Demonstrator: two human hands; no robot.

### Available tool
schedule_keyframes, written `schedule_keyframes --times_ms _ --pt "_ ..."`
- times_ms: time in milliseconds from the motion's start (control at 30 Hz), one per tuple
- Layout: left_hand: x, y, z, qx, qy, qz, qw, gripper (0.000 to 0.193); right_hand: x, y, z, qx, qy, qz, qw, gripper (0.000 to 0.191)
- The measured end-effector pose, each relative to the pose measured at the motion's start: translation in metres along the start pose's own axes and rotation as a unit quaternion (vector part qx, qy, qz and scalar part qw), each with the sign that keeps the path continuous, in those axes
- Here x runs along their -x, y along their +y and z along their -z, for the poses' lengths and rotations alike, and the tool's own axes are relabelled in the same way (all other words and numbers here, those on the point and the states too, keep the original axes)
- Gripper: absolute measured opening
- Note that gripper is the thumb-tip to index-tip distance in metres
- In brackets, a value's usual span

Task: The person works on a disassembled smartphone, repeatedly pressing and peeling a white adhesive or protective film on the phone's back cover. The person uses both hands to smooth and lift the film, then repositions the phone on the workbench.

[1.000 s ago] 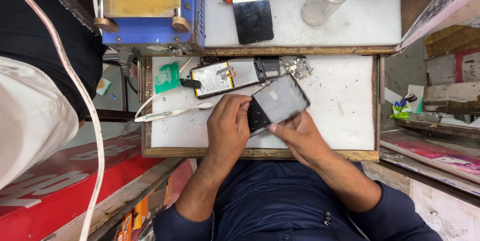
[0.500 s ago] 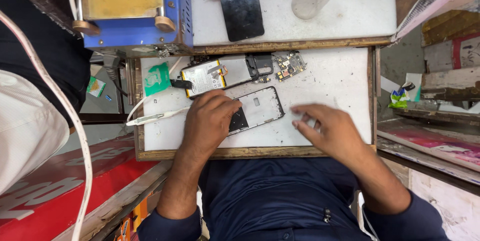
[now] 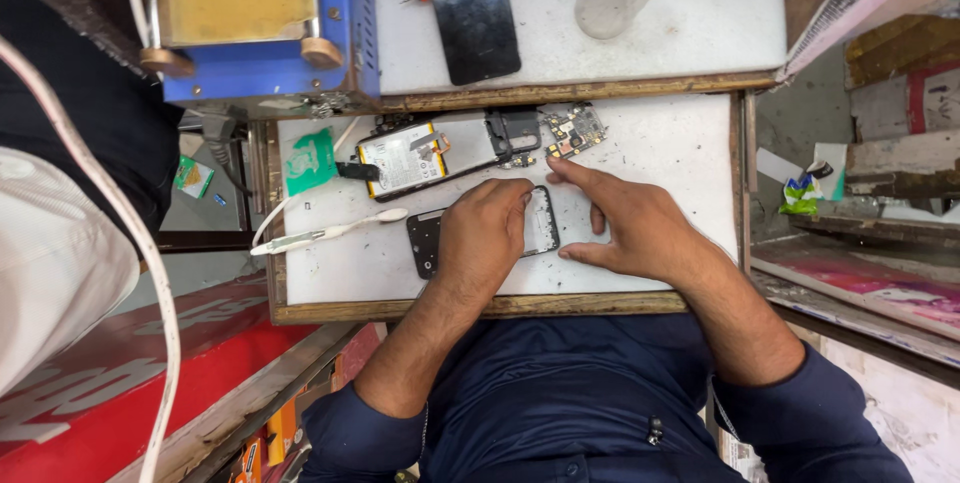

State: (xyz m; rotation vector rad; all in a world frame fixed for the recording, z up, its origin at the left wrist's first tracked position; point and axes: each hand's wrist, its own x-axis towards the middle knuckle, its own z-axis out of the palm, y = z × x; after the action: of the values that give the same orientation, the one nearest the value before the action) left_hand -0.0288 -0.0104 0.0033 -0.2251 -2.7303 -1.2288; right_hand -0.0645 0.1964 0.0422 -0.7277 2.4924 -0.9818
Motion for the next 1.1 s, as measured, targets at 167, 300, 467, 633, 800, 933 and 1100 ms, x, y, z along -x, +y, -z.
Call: schedule_keyframes --times_ms 167,300,467,633,800,933,1100 --pt "-0.004 0.002 -0.01 -0.019 -0.006 -0.002 1.0 0.008 -0.001 0.005 -0.003 0.038 -0.044 -0.069 0.996 0.101" --pt "-0.005 0.001 -0.015 -0.034 0.013 -0.024 0.999 0.008 -0.003 0.007 -0.007 0.094 -0.017 -0.008 0.995 0.093" --pt "-0.005 -0.002 -0.011 0.0 0.009 -0.011 1.0 0.008 -0.004 0.008 -0.006 0.052 0.013 -0.016 0.998 0.057" --pt "0.007 -0.003 0.006 0.071 -0.057 0.03 0.995 0.008 -0.012 0.0 -0.007 0.053 0.005 -0.083 0.995 0.05" --pt "0.018 -0.01 0.014 0.075 -0.064 -0.033 0.995 0.009 -0.014 -0.007 -0.011 0.05 -0.027 -0.135 0.989 0.054" --pt "0.02 -0.015 0.013 0.065 -0.059 -0.053 0.995 0.01 -0.017 -0.009 -0.019 0.056 0.061 -0.075 0.994 0.042" --pt "0.021 -0.018 0.014 0.071 -0.059 -0.056 0.994 0.011 -0.025 -0.013 -0.025 0.048 0.034 -0.19 0.98 0.03"
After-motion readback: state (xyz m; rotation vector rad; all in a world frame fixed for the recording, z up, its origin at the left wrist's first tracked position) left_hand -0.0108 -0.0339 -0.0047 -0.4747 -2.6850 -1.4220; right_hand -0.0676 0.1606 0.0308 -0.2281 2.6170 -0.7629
